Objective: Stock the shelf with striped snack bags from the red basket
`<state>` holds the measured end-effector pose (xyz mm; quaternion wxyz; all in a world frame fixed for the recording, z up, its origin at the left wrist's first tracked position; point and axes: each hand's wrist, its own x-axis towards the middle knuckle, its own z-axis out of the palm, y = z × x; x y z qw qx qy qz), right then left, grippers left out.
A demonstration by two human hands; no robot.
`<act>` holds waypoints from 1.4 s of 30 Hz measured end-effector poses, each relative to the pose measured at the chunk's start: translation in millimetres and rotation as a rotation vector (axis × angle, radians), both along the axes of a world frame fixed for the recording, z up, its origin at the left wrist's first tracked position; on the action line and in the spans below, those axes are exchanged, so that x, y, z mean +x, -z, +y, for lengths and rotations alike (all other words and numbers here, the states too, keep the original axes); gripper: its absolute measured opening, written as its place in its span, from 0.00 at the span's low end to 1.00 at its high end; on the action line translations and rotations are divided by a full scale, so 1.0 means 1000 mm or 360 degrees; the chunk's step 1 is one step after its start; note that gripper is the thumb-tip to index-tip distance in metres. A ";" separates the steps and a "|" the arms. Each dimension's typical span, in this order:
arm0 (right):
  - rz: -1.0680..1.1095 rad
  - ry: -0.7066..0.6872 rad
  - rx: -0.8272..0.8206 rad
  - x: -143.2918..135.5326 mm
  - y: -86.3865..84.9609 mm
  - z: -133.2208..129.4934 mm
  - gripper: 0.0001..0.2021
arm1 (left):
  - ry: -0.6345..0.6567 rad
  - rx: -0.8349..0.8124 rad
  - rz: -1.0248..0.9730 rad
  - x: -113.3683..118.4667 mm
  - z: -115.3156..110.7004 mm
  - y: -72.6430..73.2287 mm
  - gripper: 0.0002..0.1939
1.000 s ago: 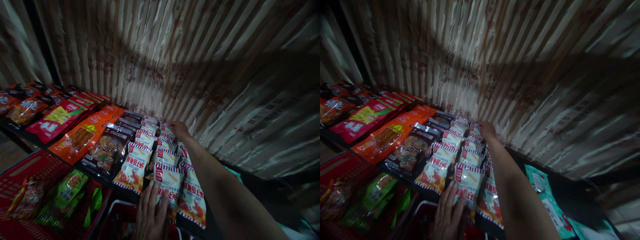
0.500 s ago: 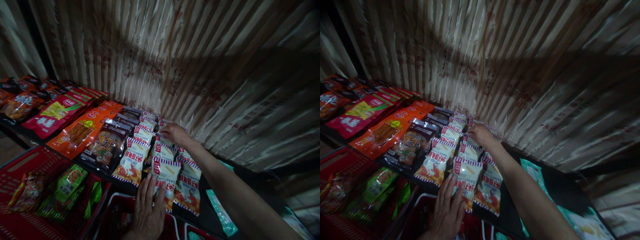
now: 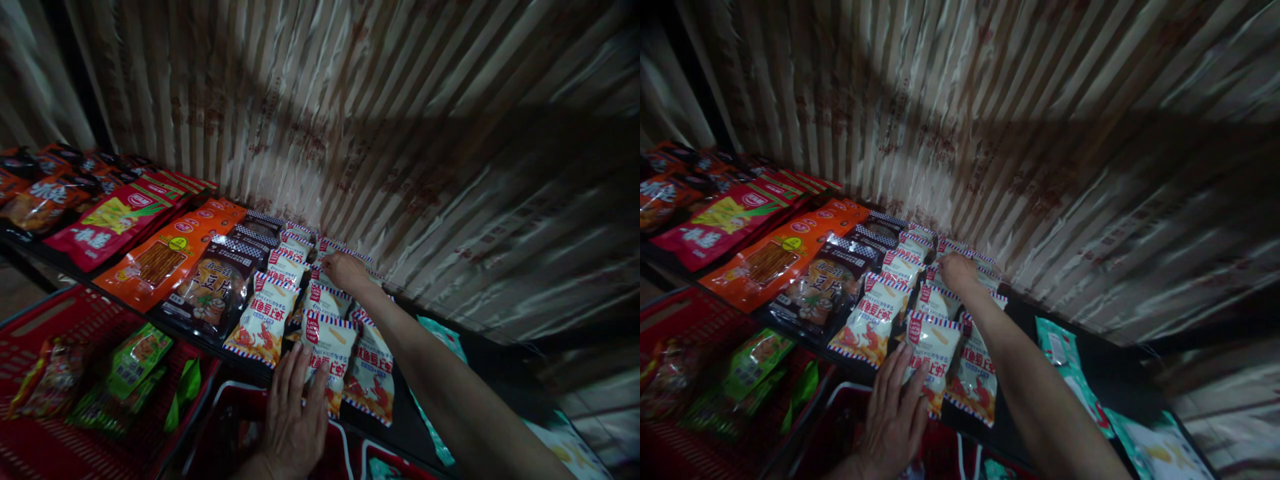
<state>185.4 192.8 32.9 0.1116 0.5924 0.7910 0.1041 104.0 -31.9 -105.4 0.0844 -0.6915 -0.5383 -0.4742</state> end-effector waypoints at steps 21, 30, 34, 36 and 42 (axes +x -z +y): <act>0.0103 -0.0078 0.0135 -0.003 -0.013 0.005 0.16 | -0.0037 -0.0039 0.0013 0.000 0.000 -0.003 0.21; 0.0385 -0.0323 0.0059 0.024 -0.010 -0.016 0.12 | 0.0007 -0.0053 -0.0041 0.001 -0.001 -0.003 0.23; 0.0388 -0.0527 -0.0174 0.029 -0.010 -0.023 0.12 | 0.0023 -0.0091 -0.0027 0.002 -0.002 -0.001 0.25; 0.0389 -0.0563 -0.0241 0.028 -0.009 -0.023 0.12 | 0.0019 -0.0106 -0.0019 0.002 -0.003 0.001 0.26; 0.0501 -0.0510 -0.0319 0.030 -0.007 -0.019 0.07 | 0.0010 -0.0113 -0.0014 0.002 -0.003 0.000 0.26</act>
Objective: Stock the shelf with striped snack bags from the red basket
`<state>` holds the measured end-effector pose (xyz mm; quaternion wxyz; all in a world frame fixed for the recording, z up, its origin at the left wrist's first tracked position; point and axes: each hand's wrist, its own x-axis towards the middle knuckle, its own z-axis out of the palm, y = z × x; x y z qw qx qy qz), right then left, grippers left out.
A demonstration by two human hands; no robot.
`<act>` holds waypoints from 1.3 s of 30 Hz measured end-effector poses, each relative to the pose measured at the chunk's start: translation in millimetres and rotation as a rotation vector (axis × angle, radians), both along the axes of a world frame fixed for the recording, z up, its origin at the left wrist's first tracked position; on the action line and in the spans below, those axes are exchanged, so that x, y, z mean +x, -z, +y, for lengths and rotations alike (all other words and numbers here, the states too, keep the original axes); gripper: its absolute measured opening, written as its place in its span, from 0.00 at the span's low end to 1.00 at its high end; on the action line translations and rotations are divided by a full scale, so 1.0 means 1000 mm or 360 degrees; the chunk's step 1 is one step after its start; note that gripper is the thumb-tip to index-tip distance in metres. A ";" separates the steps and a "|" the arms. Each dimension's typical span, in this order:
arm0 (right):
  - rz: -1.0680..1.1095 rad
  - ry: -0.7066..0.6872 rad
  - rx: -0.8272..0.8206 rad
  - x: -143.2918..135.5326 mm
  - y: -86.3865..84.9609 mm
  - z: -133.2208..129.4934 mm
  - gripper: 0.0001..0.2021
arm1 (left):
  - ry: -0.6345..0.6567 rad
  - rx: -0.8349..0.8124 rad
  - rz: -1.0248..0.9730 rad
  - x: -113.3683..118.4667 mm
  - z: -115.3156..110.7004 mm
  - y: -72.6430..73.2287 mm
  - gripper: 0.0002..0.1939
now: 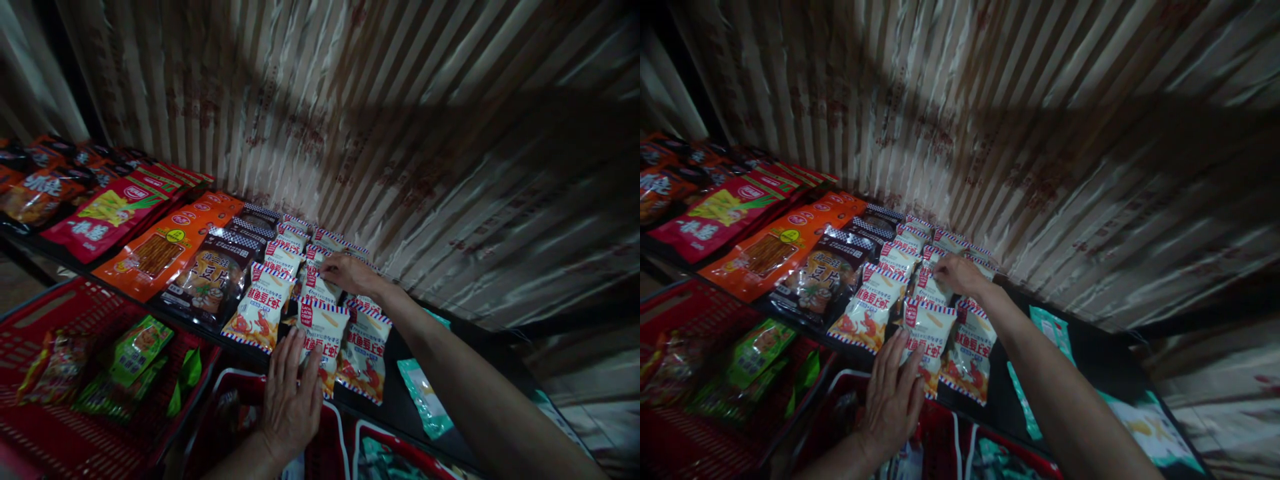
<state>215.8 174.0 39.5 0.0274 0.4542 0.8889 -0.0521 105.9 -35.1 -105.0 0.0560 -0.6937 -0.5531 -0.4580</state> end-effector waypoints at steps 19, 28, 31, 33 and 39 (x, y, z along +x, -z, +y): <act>0.0127 0.0162 -0.0014 -0.007 -0.004 0.017 0.09 | -0.0134 0.0035 -0.0012 0.007 0.013 -0.009 0.22; 0.0236 0.0160 -0.0048 0.000 0.000 0.011 0.08 | -0.0136 0.0061 -0.0039 0.006 0.020 -0.014 0.25; 0.0254 0.0171 -0.0038 0.001 -0.001 0.007 0.08 | -0.0169 0.0059 -0.0040 0.007 0.024 -0.011 0.26; 0.0260 0.0167 -0.0027 0.001 -0.002 0.002 0.09 | -0.0182 0.0047 -0.0019 0.007 0.025 -0.009 0.27; 0.0194 0.0318 0.0209 -0.004 -0.010 -0.007 0.12 | -0.0217 0.0077 -0.0014 0.008 0.021 -0.005 0.26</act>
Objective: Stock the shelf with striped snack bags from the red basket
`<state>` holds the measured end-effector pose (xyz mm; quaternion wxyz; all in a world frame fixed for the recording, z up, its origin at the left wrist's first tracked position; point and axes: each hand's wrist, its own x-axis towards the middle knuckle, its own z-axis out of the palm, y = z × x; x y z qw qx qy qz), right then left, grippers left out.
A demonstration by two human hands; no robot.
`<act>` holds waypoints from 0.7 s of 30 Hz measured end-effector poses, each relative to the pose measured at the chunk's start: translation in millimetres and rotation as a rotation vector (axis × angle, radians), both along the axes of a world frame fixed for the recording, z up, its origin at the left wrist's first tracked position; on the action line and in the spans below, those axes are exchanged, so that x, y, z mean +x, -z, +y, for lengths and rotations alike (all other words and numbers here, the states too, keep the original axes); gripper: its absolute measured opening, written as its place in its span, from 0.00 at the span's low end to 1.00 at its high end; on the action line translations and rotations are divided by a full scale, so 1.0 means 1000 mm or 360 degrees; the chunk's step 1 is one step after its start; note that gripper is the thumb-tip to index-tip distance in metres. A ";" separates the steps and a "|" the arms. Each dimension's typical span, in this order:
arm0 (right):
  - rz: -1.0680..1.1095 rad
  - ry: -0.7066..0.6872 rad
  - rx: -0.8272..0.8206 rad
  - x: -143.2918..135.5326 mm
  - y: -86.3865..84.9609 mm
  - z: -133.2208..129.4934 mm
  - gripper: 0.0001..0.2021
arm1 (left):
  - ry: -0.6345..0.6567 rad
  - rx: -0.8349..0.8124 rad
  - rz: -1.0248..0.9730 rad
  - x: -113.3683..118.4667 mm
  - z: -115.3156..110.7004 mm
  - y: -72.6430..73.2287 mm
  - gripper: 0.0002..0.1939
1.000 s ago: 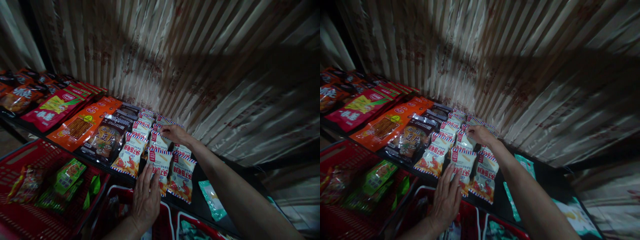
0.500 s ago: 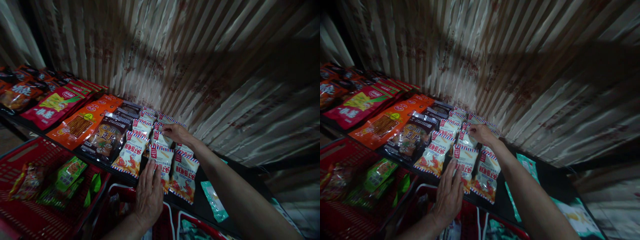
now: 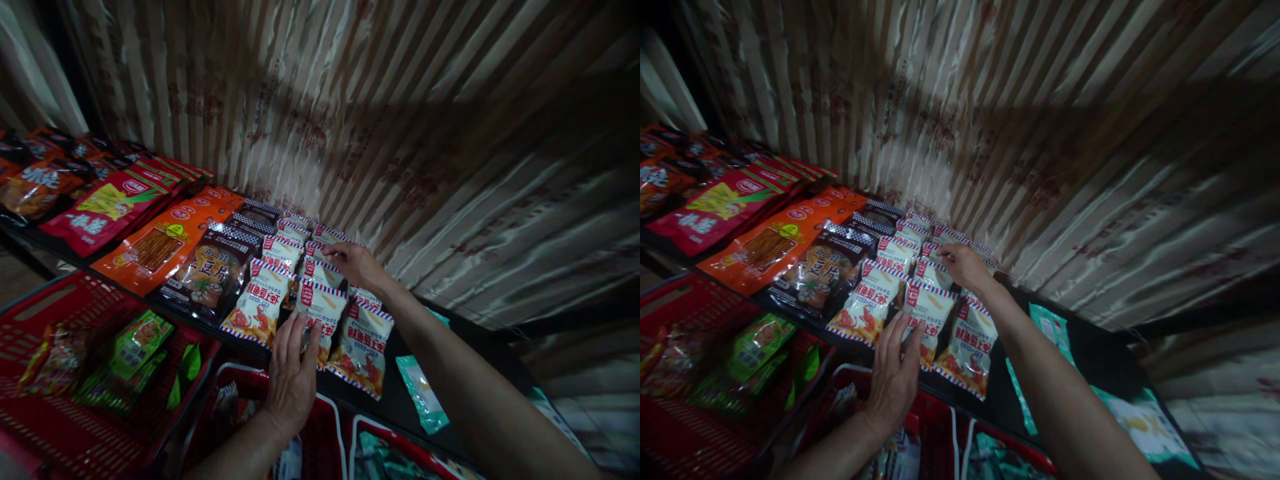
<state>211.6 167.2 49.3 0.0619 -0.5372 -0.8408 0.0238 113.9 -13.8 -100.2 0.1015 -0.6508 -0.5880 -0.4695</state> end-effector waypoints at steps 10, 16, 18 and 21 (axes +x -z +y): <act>-0.0289 0.0239 0.0063 -0.006 0.009 0.034 0.13 | 0.0078 0.0082 -0.0013 0.001 0.002 0.006 0.24; -0.0286 0.0244 0.0050 0.001 0.015 0.044 0.11 | 0.0068 0.0067 -0.0004 0.000 0.002 0.002 0.22; -0.0283 0.0236 0.0055 0.003 0.014 0.046 0.10 | 0.0063 0.0072 -0.0001 -0.001 0.003 -0.001 0.22; -0.0281 0.0200 0.0065 0.007 0.010 0.048 0.11 | 0.0091 0.0073 0.0015 -0.002 0.005 -0.005 0.22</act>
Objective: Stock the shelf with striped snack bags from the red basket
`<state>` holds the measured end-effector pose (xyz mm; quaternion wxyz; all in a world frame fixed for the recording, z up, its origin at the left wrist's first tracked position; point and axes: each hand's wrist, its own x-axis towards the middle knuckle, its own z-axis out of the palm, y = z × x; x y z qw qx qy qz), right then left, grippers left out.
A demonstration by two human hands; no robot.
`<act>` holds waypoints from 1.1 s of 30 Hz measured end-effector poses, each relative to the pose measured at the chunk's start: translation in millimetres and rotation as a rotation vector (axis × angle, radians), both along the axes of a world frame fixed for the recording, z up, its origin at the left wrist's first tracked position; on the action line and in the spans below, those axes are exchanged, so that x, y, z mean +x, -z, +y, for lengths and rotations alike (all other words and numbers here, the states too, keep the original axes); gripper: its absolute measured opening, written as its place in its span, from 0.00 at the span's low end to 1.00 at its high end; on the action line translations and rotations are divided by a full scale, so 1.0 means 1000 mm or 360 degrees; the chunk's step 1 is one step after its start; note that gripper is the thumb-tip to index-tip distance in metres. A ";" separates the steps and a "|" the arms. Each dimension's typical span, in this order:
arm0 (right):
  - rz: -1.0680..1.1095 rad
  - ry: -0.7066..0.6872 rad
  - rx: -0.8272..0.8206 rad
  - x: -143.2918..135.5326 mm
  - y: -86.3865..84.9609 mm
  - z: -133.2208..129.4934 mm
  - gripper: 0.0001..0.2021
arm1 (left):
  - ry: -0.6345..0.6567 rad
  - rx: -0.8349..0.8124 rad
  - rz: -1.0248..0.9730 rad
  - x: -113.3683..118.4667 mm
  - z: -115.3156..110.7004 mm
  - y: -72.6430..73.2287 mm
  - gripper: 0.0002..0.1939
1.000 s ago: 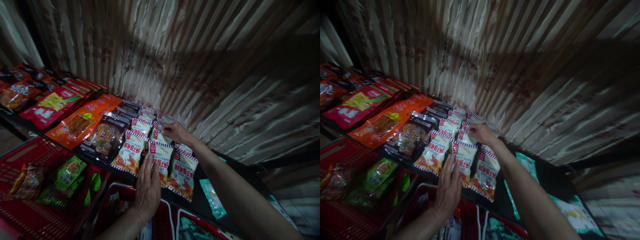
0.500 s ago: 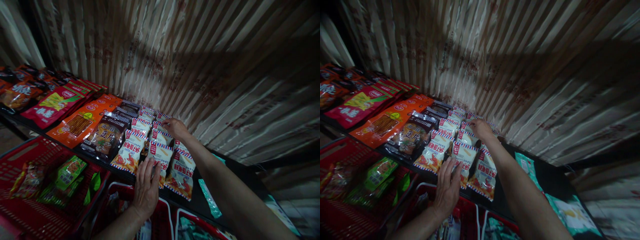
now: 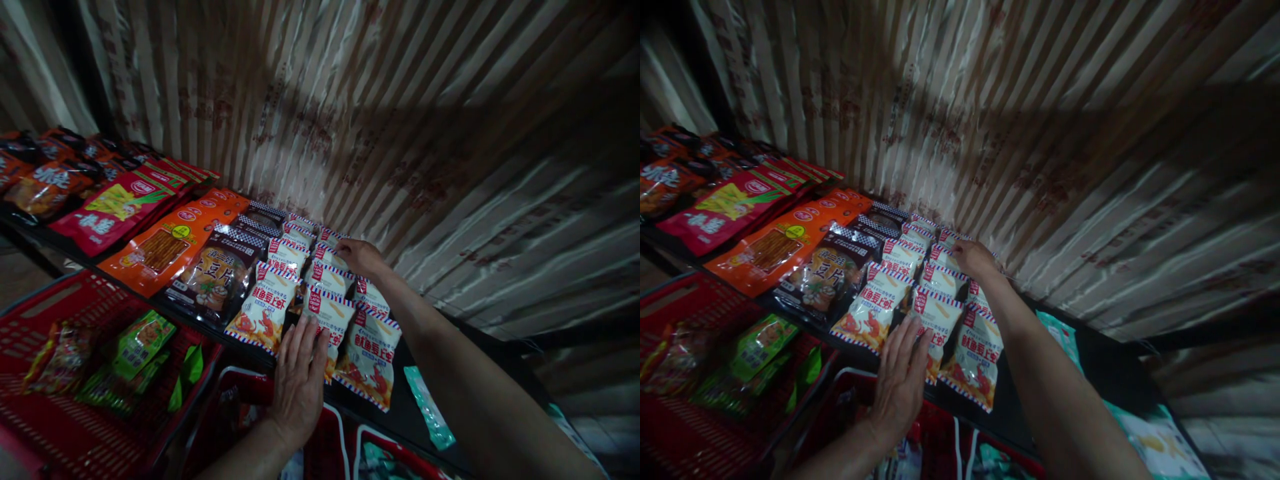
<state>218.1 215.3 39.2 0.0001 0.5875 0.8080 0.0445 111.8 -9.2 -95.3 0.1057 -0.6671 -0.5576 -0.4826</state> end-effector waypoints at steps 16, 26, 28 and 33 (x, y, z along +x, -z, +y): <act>-0.0076 -0.0086 0.0120 0.001 0.004 -0.006 0.12 | 0.0028 -0.0036 -0.0029 0.001 0.007 0.005 0.27; -0.0020 -0.0082 0.0218 -0.017 -0.009 -0.025 0.14 | 0.0085 -0.0011 0.0004 -0.002 0.003 0.003 0.27; 0.0012 -0.0116 0.0228 -0.021 -0.011 -0.030 0.14 | 0.0071 -0.0010 0.0012 -0.002 0.002 0.003 0.26; 0.0099 -0.0220 0.0239 -0.028 -0.014 -0.042 0.13 | 0.0057 0.0006 0.0019 -0.002 -0.001 0.000 0.24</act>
